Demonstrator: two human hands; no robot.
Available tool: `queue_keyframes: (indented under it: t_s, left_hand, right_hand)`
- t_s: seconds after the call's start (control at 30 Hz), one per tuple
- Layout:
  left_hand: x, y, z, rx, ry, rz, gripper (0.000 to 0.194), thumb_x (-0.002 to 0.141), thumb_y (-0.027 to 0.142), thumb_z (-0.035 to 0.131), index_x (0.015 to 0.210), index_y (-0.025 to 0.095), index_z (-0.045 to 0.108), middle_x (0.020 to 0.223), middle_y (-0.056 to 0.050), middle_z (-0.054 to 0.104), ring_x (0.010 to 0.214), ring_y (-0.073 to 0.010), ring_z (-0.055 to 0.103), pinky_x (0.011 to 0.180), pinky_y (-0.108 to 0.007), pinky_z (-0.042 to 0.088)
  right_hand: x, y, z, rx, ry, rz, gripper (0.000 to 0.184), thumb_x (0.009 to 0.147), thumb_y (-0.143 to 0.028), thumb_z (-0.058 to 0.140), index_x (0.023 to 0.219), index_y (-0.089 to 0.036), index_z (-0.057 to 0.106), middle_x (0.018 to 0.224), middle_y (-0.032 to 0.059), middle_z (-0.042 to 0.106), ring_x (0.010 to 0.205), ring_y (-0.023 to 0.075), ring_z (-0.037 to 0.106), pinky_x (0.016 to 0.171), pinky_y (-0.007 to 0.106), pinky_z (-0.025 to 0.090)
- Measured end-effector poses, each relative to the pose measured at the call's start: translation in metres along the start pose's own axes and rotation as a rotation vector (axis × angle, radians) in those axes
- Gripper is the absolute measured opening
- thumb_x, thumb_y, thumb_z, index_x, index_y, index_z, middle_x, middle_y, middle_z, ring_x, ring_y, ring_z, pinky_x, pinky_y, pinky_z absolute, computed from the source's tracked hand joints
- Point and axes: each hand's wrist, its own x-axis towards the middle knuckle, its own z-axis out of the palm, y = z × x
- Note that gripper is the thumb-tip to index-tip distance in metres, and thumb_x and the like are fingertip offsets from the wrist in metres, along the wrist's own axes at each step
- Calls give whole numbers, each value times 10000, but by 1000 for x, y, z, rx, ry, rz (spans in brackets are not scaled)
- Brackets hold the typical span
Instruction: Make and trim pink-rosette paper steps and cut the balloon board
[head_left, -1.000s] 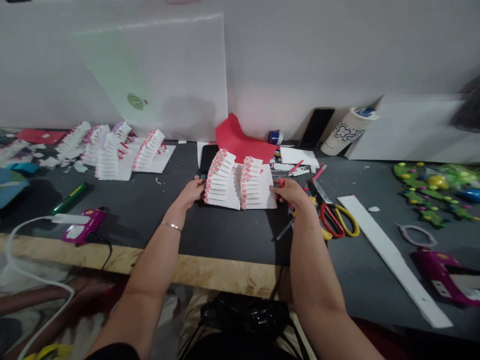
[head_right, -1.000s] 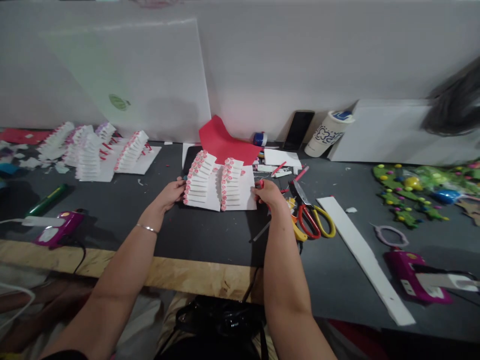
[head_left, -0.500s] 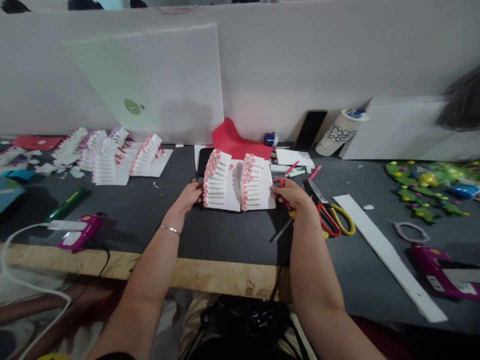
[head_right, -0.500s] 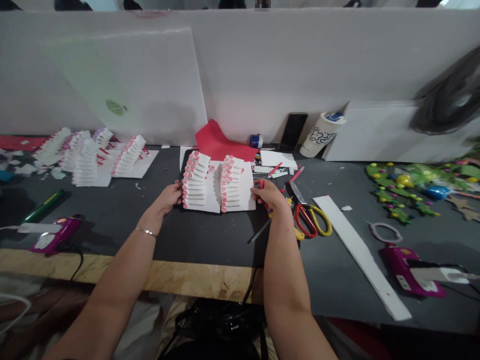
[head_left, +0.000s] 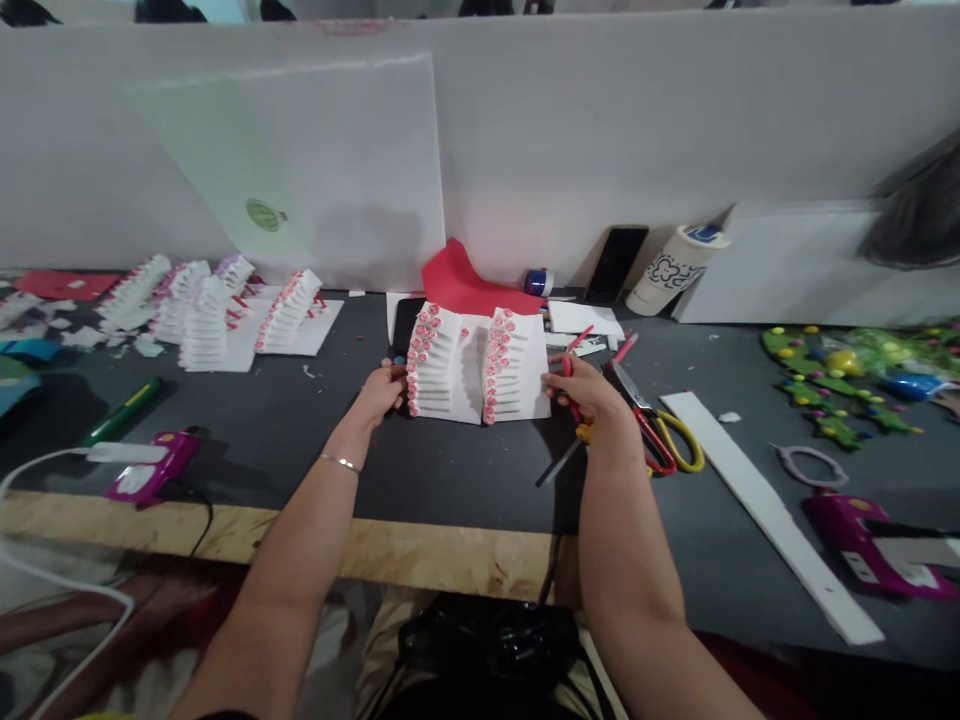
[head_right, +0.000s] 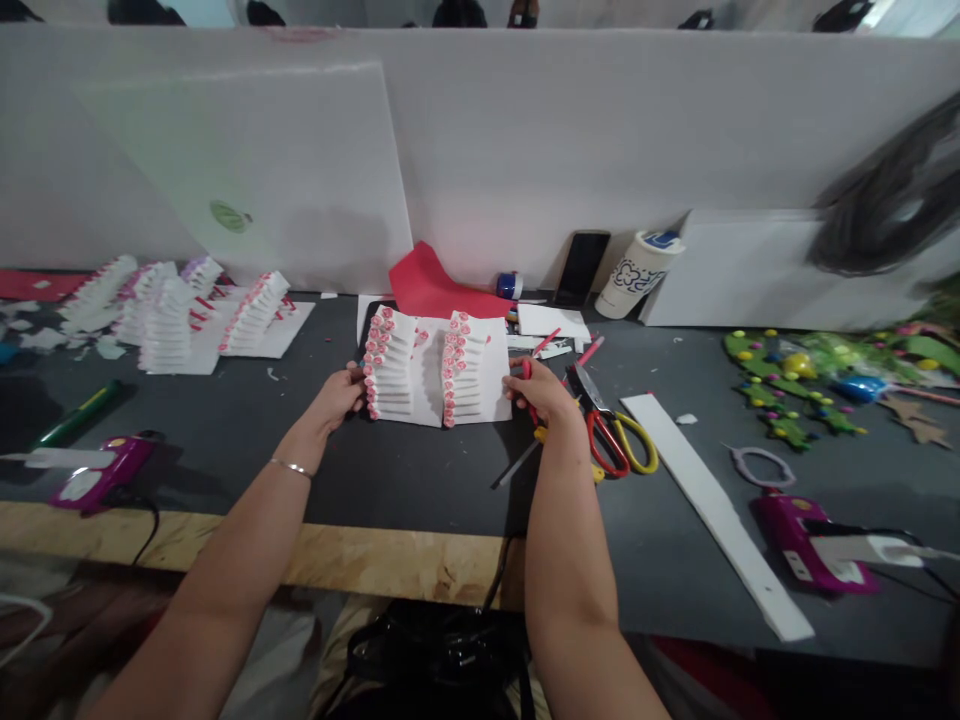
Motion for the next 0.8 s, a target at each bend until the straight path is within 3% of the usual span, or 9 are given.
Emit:
queue_keyframes:
  t_s: [0.4,0.57,0.7,0.8]
  left_hand:
    - [1,6,2,7,5,-63,93,754,189,562,699,156,629,459,52,497,327,-42,337,360,-180,189]
    - [2,12,1,-36,36,-119,78,742,168,584,678,156,625,470,62,474,347,-40,361,377,-162,266]
    - [2,17,-16,-77,46,-161,71,727,136,581,667,155,615,494,48,509,371,-45,406,418,-168,345]
    - [8,19,-41,-100,110,-174,79,717,119,586,652,163,580,464,62,471,359,-45,384,417,-170,347]
  right_hand:
    - [2,-2,2,-20,30,11,196,835,-51,593,965,-188,540,543,-79,539,463,72,541,361,118,335]
    - [-3,-7,9,-60,9,28,188,840,-75,614,1005,-160,584,498,-86,532,375,53,461,356,126,342]
    - [-5,-20,19,-72,-23,11,201,820,-79,637,1002,-151,590,471,-86,532,346,52,431,343,132,325]
    - [1,-36,34,-57,-35,-23,212,810,-72,641,1001,-147,588,469,-78,536,362,56,454,349,128,327]
